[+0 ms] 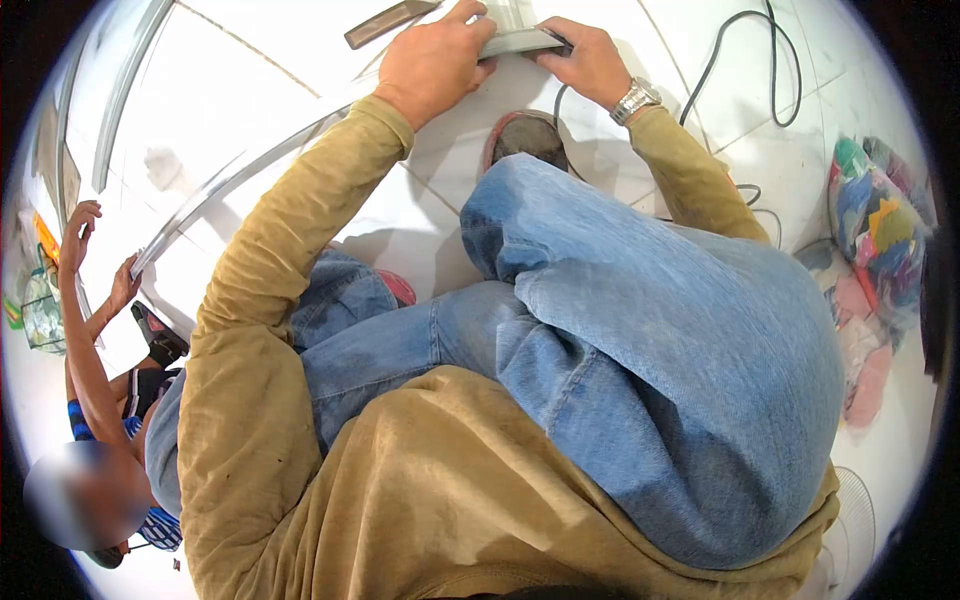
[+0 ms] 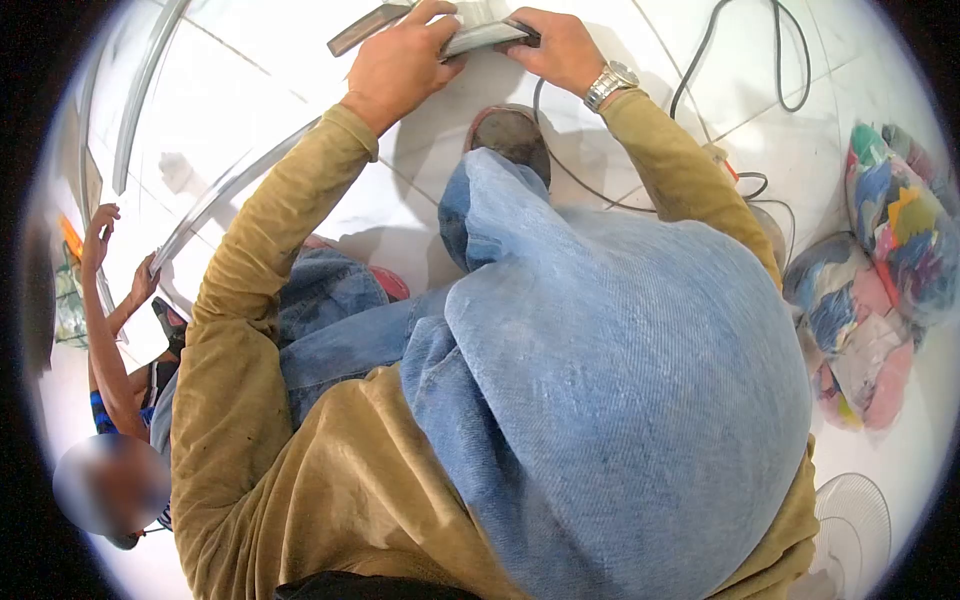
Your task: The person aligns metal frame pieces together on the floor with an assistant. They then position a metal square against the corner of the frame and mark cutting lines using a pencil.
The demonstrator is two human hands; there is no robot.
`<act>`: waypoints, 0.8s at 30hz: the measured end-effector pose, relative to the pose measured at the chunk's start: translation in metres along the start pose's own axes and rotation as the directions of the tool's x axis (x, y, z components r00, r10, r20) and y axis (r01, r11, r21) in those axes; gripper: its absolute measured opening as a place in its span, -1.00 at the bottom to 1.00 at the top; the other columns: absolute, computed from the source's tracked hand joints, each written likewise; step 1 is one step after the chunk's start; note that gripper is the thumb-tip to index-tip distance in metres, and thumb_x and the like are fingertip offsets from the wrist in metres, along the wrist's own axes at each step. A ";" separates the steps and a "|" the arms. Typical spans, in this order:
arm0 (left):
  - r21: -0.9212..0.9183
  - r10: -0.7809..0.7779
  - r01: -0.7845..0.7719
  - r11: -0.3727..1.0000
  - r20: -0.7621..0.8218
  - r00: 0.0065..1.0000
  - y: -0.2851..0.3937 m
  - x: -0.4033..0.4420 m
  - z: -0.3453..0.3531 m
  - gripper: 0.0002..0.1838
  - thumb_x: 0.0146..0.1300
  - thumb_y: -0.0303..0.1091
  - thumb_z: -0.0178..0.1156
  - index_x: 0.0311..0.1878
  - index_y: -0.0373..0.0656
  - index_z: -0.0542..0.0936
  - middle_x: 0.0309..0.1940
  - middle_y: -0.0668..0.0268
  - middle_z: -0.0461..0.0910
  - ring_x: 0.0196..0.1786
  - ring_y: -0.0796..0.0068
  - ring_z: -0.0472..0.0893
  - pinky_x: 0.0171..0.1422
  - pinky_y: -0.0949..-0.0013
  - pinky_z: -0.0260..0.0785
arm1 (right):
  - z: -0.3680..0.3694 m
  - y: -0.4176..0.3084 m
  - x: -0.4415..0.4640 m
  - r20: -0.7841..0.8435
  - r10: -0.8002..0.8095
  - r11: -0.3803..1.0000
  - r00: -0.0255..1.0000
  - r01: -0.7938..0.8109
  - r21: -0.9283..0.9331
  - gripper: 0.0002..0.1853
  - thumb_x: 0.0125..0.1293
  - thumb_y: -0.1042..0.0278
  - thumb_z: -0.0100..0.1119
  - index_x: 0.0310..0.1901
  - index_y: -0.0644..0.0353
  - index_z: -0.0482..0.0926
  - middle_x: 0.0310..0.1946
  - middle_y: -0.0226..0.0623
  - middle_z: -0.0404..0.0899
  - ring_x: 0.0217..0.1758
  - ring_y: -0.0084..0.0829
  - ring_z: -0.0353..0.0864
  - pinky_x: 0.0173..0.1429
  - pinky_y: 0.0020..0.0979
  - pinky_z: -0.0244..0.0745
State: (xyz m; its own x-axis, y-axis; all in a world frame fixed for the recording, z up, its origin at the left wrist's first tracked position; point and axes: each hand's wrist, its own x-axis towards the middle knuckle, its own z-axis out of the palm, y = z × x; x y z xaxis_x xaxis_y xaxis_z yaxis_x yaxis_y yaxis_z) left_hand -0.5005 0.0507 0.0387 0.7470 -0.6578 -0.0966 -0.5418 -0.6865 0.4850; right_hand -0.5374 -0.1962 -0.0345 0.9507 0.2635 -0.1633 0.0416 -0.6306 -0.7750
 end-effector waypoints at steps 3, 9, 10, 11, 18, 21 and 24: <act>-0.001 -0.026 0.026 1.000 0.023 0.999 0.002 0.002 -0.005 -0.66 0.13 -0.32 0.41 -0.06 -0.25 0.59 0.18 0.00 0.58 -0.15 -0.09 0.72 -0.06 -0.05 0.59 | -0.007 -0.008 0.002 0.007 -0.010 1.000 1.000 0.010 0.008 -0.61 0.25 0.20 0.50 0.07 0.14 0.72 -0.24 -0.20 0.78 -0.25 -0.27 0.74 -0.04 -0.29 0.63; -0.379 0.115 -0.176 0.909 -0.178 0.977 -0.026 0.005 -0.023 -0.55 0.30 -0.11 0.45 0.09 -0.23 0.64 0.08 0.02 0.62 -0.15 0.08 0.72 -0.01 0.12 0.61 | -0.006 -0.004 0.000 0.015 -0.020 1.000 1.000 0.019 0.023 -0.52 0.25 0.21 0.56 0.19 0.09 0.70 -0.23 -0.31 0.79 -0.27 -0.52 0.67 -0.07 -0.39 0.63; -0.519 -0.118 0.038 0.854 -0.121 0.986 -0.039 0.008 -0.025 -0.47 0.33 0.01 0.45 0.14 -0.24 0.66 0.02 0.06 0.64 -0.06 0.18 0.68 0.09 0.15 0.58 | -0.007 -0.005 -0.001 0.022 -0.003 0.999 1.000 0.002 0.054 -0.51 0.26 0.21 0.56 0.20 0.08 0.69 -0.22 -0.33 0.79 -0.26 -0.54 0.67 -0.07 -0.41 0.63; -0.528 -0.239 0.157 0.835 -0.091 0.967 -0.058 0.011 -0.031 -0.51 0.32 -0.01 0.46 0.06 -0.27 0.68 -0.06 0.03 0.64 0.02 0.09 0.65 0.14 0.10 0.54 | -0.008 -0.005 -0.005 0.028 0.019 0.996 0.999 -0.021 0.084 -0.50 0.26 0.21 0.57 0.22 0.08 0.69 -0.20 -0.34 0.79 -0.24 -0.56 0.68 -0.06 -0.42 0.63; 0.124 -0.123 0.128 0.984 -0.043 0.991 -0.098 -0.004 -0.034 -0.57 0.13 -0.17 0.50 -0.08 -0.31 0.69 -0.15 -0.01 0.61 -0.02 -0.08 0.61 0.06 0.02 0.51 | -0.001 -0.005 -0.004 -0.029 -0.002 0.992 1.000 0.006 0.122 -0.52 0.22 0.14 0.60 0.14 0.12 0.72 -0.22 -0.32 0.81 -0.25 -0.49 0.77 -0.04 -0.40 0.68; 0.060 -0.199 0.195 0.979 0.071 0.977 -0.102 0.007 -0.033 -0.57 0.08 -0.18 0.51 -0.11 -0.32 0.69 -0.23 -0.01 0.66 -0.11 -0.10 0.66 -0.01 0.02 0.52 | 0.003 -0.004 -0.004 -0.038 0.018 0.998 0.999 -0.016 0.059 -0.54 0.26 0.26 0.57 0.17 0.14 0.70 -0.16 -0.29 0.81 -0.17 -0.52 0.76 0.01 -0.42 0.68; -0.149 -0.250 0.291 0.945 0.246 0.937 -0.108 0.008 -0.029 -0.57 0.08 -0.17 0.51 -0.11 -0.31 0.71 -0.28 -0.02 0.72 -0.19 -0.13 0.70 -0.07 0.03 0.55 | 0.005 0.002 -0.005 -0.065 -0.044 0.999 0.997 0.044 0.005 -0.55 0.27 0.26 0.56 0.17 0.15 0.70 -0.16 -0.26 0.81 -0.18 -0.48 0.76 -0.01 -0.40 0.68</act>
State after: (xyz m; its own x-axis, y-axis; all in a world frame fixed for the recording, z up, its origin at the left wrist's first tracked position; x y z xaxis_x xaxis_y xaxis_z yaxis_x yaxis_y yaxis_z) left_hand -0.4248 0.1281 0.0106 0.7400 -0.5209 -0.4254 -0.2370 -0.7939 0.5600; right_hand -0.5432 -0.1950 -0.0386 0.9659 0.2430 -0.0894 0.0820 -0.6146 -0.7846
